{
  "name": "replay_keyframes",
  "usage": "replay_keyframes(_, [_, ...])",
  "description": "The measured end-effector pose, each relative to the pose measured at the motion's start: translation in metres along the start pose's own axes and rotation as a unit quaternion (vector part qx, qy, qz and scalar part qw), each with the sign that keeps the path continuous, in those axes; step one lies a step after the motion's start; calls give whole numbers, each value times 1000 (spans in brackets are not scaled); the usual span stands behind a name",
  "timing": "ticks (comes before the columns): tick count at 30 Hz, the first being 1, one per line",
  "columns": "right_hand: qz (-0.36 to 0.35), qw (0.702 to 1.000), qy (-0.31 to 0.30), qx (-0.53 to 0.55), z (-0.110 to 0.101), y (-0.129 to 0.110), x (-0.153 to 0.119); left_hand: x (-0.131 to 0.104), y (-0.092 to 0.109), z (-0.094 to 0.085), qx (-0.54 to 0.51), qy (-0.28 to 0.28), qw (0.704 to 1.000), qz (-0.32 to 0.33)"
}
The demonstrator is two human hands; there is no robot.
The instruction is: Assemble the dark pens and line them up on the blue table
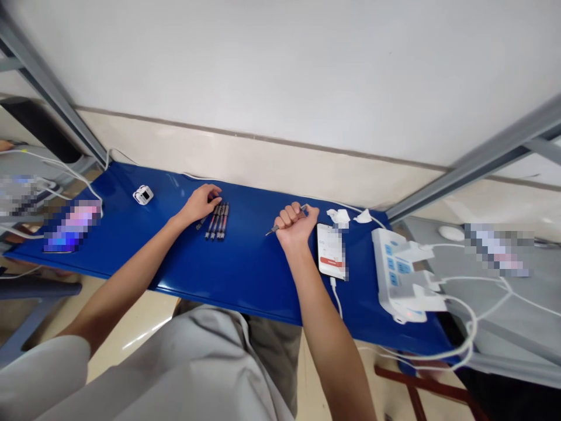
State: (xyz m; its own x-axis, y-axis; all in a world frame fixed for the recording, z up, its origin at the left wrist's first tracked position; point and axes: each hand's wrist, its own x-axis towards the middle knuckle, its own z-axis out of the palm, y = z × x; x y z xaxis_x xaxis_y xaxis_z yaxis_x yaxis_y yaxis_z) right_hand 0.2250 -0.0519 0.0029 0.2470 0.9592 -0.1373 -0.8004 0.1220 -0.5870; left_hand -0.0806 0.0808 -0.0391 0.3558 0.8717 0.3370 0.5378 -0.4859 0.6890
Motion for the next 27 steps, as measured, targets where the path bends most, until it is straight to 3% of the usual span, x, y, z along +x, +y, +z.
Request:
replay_keyframes(12, [-80,990,-19,-115,5,21,8,-1,2,-28,29,-61,997,-23])
replay_keyframes(16, [-119,963,-33,-239,7,35,8,-1,3,-32,23,-96,994,-48])
replay_keyframes(18, [-168,912,-48,-372,5,41,5,-1,3,-32,25,-101,993,-51])
replay_keyframes(19, [-196,867,-66,-454,3,44,4,-1,3,-31,23,-99,994,-50])
replay_keyframes(23, [-255,611,-166,-731,-6,53,-3,-1,4,-27,4,-79,995,-59])
replay_keyframes(24, [-251,563,-182,-766,-8,55,-4,-1,5,-27,0,-74,995,-65])
replay_keyframes(25, [-245,531,-192,-788,-9,56,-5,-1,5,-27,-2,-71,995,-70])
replay_keyframes(27, [-234,502,-204,-808,-10,57,-7,-1,6,-29,-7,-70,995,-76])
